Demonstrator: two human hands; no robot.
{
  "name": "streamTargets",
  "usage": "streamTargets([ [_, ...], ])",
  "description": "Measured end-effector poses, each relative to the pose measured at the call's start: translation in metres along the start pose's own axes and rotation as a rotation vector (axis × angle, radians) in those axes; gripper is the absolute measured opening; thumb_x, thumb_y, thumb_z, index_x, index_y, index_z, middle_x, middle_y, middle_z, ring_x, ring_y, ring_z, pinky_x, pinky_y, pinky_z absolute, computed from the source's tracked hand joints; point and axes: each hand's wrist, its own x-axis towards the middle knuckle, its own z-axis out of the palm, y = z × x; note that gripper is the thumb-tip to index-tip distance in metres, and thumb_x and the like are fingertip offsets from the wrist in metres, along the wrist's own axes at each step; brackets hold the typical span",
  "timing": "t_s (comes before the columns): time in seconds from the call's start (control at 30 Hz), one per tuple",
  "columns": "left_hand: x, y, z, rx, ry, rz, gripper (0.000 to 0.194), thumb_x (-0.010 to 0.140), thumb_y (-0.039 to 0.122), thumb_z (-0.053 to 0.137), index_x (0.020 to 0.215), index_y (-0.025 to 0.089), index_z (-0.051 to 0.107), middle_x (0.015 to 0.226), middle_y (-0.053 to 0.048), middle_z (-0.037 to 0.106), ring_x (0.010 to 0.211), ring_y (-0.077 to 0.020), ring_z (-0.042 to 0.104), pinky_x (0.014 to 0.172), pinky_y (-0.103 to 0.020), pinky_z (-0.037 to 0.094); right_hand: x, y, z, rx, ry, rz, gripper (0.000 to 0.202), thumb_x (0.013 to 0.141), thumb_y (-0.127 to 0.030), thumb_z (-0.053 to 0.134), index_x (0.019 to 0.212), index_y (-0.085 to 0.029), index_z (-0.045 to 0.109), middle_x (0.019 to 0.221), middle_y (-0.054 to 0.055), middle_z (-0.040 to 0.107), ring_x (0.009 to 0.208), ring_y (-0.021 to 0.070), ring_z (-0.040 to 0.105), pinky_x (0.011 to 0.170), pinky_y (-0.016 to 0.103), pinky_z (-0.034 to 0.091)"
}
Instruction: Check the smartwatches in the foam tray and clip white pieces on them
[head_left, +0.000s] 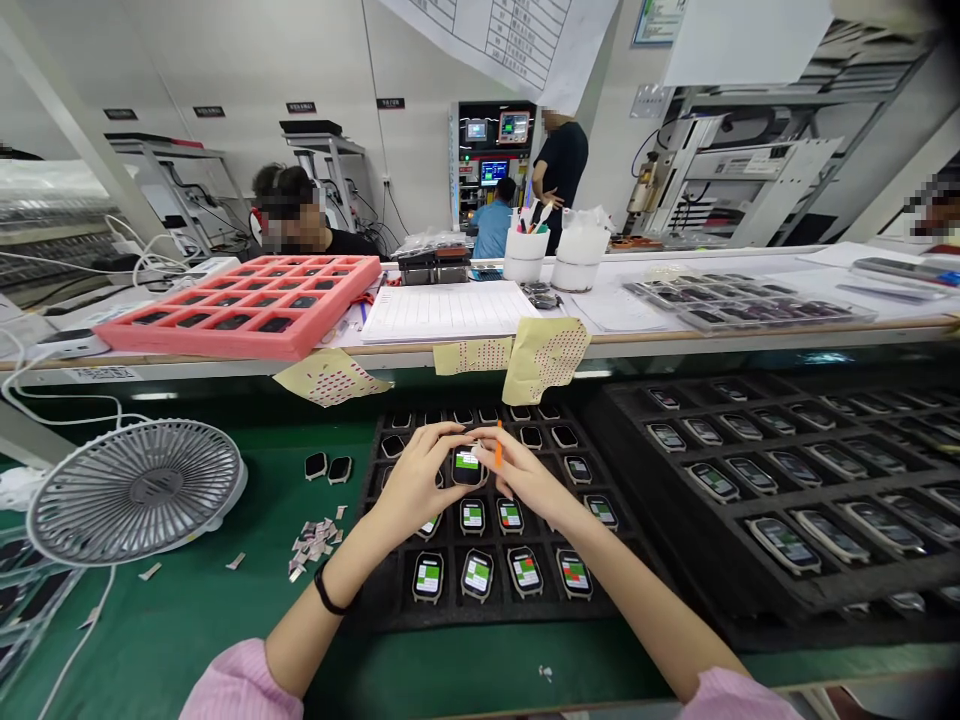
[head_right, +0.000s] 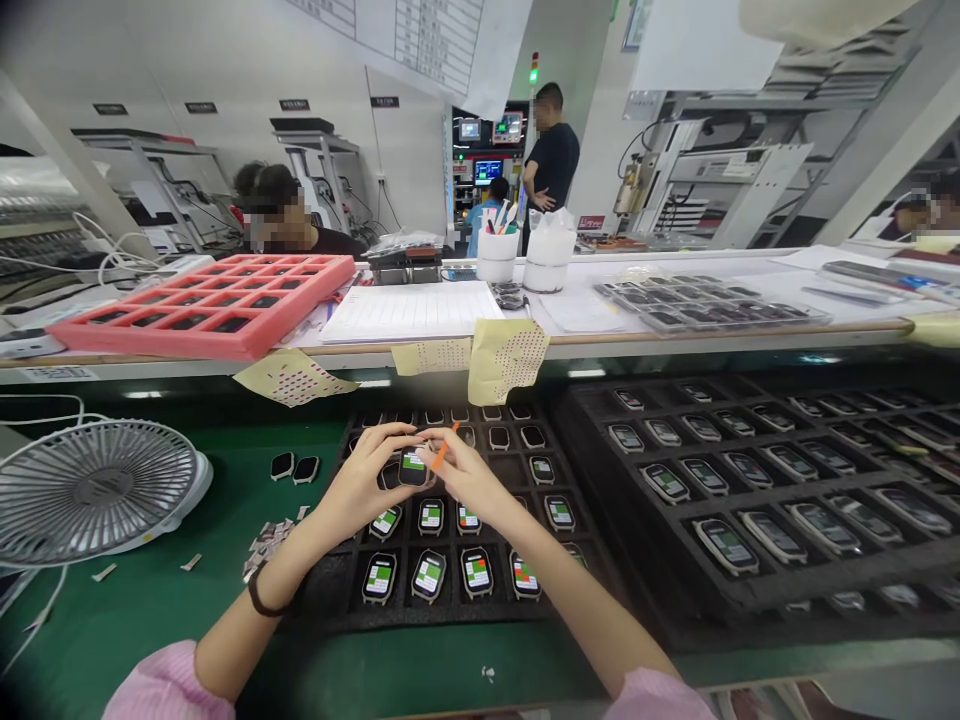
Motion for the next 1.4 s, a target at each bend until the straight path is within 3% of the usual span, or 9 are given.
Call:
streamTargets([
  [0.13,-0.001,-0.007,0.003,0.080,0.018,0.031,0.040,0.075,0.014,0.066,0.113,0.024,0.058,0.118,-0.010,0.061,0.110,-0.0287,0.054,0.093,-0.047,0.044,-0.007,-0.004,0.004,-0.160,0.020,-0.082,0.040,0.083,-0.042,0.063,0.120,-0.027,0.054,0.105,0.005,0.060,0.086,0.0189,0.058,0.069,0.030,0.050],
  [0.27,-0.001,-0.002,-0.004,0.015,0.083,0.093,0.043,0.071,0.020,0.071,0.112,0.023,0.060,0.122,-0.011,0.058,0.114,-0.0293,0.050,0.095,-0.045,0.043,-0.007,-0.014,-0.004,0.056,-0.129,0.025,0.047,0.076,-0.039,0.072,0.118,-0.026,0.056,0.106,0.004,0.060,0.083,0.0172,0.060,0.071,0.031,0.052],
  [0.4,-0.001,0.007,-0.011,-0.110,0.074,0.116,0.047,0.069,0.026,0.075,0.114,0.024,0.060,0.124,-0.011,0.056,0.115,-0.0293,0.049,0.090,-0.041,0.046,-0.003,-0.016,-0.012,0.282,-0.332,0.110,0.043,0.073,-0.038,0.075,0.111,-0.021,0.063,0.095,0.003,0.064,0.088,0.0177,0.062,0.078,0.033,0.053],
  [0.73,-0.003,0.008,-0.010,-0.143,0.048,0.149,0.057,0.067,0.015,0.074,0.120,0.026,0.058,0.123,-0.010,0.056,0.115,-0.0279,0.050,0.093,-0.041,0.044,-0.003,-0.009,-0.014,0.373,-0.339,0.088,0.046,0.067,-0.035,0.081,0.107,-0.017,0.066,0.089,0.004,0.066,0.082,0.0165,0.062,0.077,0.031,0.050],
  [0.9,-0.002,0.009,-0.010,-0.139,0.064,0.186,0.055,0.067,0.010,0.070,0.119,0.025,0.057,0.119,-0.009,0.058,0.111,-0.0267,0.053,0.096,-0.044,0.043,-0.004,-0.013,-0.008,0.394,-0.278,0.088,0.045,0.062,-0.030,0.084,0.102,-0.017,0.066,0.091,0.003,0.066,0.088,0.0180,0.062,0.082,0.032,0.049],
  [1.07,-0.001,0.013,-0.009,-0.116,0.091,0.232,0.053,0.065,0.007,0.068,0.114,0.024,0.058,0.116,-0.008,0.060,0.110,-0.0263,0.054,0.094,-0.044,0.044,-0.008,-0.014,-0.001,0.405,-0.227,0.086,0.042,0.059,-0.028,0.085,0.095,-0.019,0.064,0.081,-0.001,0.064,0.078,0.0162,0.063,0.077,0.031,0.050],
  [1.23,-0.002,0.012,-0.009,-0.103,0.096,0.237,0.053,0.065,0.007,0.068,0.115,0.024,0.058,0.116,-0.008,0.059,0.110,-0.0260,0.054,0.094,-0.043,0.044,-0.009,-0.016,0.001,0.355,-0.226,0.046,0.043,0.062,-0.030,0.083,0.100,-0.021,0.064,0.085,0.000,0.068,0.080,0.0171,0.067,0.077,0.031,0.052],
  [1.3,-0.003,0.010,-0.010,-0.100,0.116,0.207,0.054,0.065,0.008,0.069,0.115,0.024,0.059,0.119,-0.009,0.057,0.112,-0.0264,0.053,0.094,-0.042,0.045,-0.009,-0.020,-0.001,0.315,-0.148,-0.039,0.041,0.068,-0.030,0.081,0.104,-0.022,0.063,0.093,0.002,0.071,0.087,0.0177,0.068,0.079,0.031,0.053],
  [1.4,-0.004,0.008,-0.014,-0.121,0.150,0.152,0.050,0.067,0.011,0.071,0.113,0.023,0.060,0.120,-0.009,0.058,0.111,-0.0261,0.055,0.092,-0.040,0.046,-0.017,-0.030,-0.005,0.228,0.104,-0.308,0.029,0.085,-0.035,0.065,0.112,-0.024,0.061,0.099,0.004,0.073,0.087,0.0175,0.070,0.084,0.034,0.054],
])
